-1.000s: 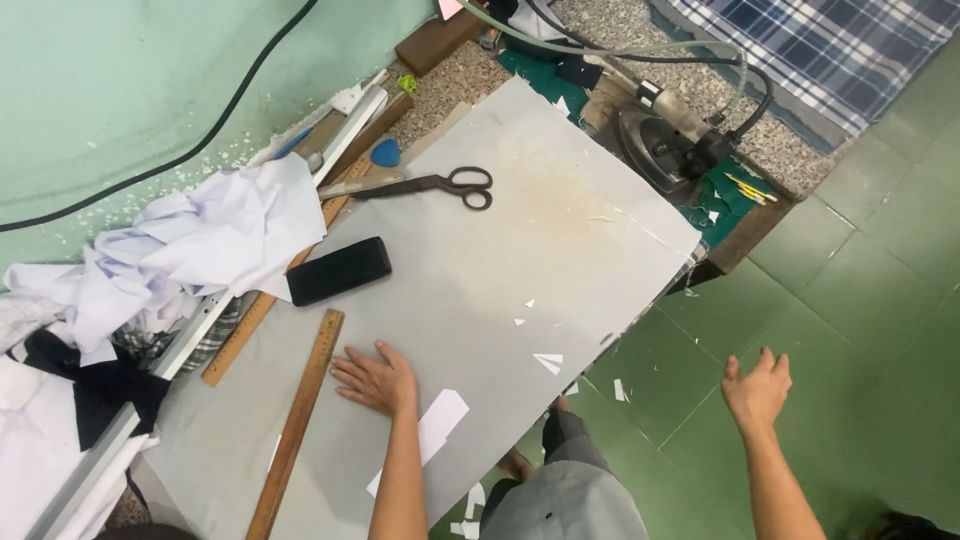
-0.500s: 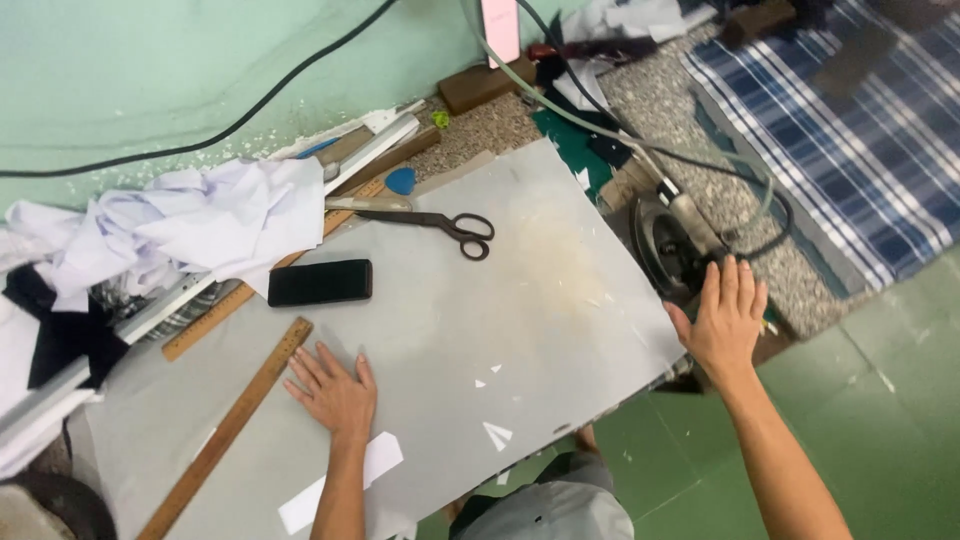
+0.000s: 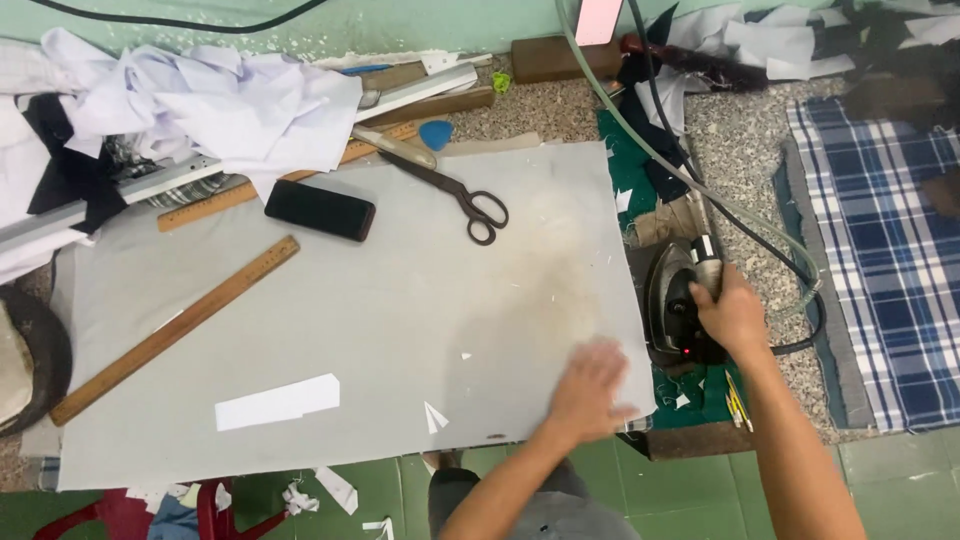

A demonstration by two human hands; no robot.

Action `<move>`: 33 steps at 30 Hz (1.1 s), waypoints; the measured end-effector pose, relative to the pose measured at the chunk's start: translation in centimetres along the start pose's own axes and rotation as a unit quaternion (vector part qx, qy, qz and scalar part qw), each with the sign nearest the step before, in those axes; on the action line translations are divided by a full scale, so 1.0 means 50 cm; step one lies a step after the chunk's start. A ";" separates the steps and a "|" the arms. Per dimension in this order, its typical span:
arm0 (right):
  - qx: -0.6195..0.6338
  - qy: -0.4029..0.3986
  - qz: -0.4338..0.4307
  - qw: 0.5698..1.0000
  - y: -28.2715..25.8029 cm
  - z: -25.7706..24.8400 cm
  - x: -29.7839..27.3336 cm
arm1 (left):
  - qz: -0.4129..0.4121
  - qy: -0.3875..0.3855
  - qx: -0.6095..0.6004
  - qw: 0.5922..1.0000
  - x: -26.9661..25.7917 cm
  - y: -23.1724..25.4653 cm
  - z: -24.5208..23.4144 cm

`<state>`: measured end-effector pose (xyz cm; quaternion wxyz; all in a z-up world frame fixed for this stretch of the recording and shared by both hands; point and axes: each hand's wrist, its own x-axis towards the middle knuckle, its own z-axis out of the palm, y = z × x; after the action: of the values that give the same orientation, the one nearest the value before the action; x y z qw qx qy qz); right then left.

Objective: The person uses a ruler and a blue marking tool to draw lines on a white paper pattern. They then use scissors to cut the paper along the marked lines, trimming it into a rectangular shape. Finally, the person uses an iron to press the cut paper on the table.

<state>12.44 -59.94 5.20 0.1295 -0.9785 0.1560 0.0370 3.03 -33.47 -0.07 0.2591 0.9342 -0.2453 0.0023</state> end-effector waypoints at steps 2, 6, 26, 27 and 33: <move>0.175 -0.139 0.183 0.957 -0.045 -0.035 0.033 | 0.234 -0.283 -0.126 0.921 -0.034 0.057 0.069; 0.330 -0.147 0.206 0.909 -0.014 0.001 0.054 | 0.197 -0.057 -0.117 0.972 -0.125 -0.120 0.003; -0.058 -0.259 -0.110 0.958 -0.631 -0.052 -0.178 | -0.304 0.232 0.121 0.916 -0.467 -0.526 -0.301; -0.060 -0.261 -0.109 0.957 -0.641 -0.014 -0.173 | -0.305 0.230 0.119 0.916 -0.469 -0.540 -0.295; -0.084 -0.197 -0.174 0.961 -0.682 0.009 -0.177 | -0.373 0.255 0.120 0.884 -0.465 -0.589 -0.255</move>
<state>14.75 -25.91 14.02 0.0790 -0.9713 -0.0485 0.2189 -2.29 5.30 -6.33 0.1804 0.9479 0.1976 0.1728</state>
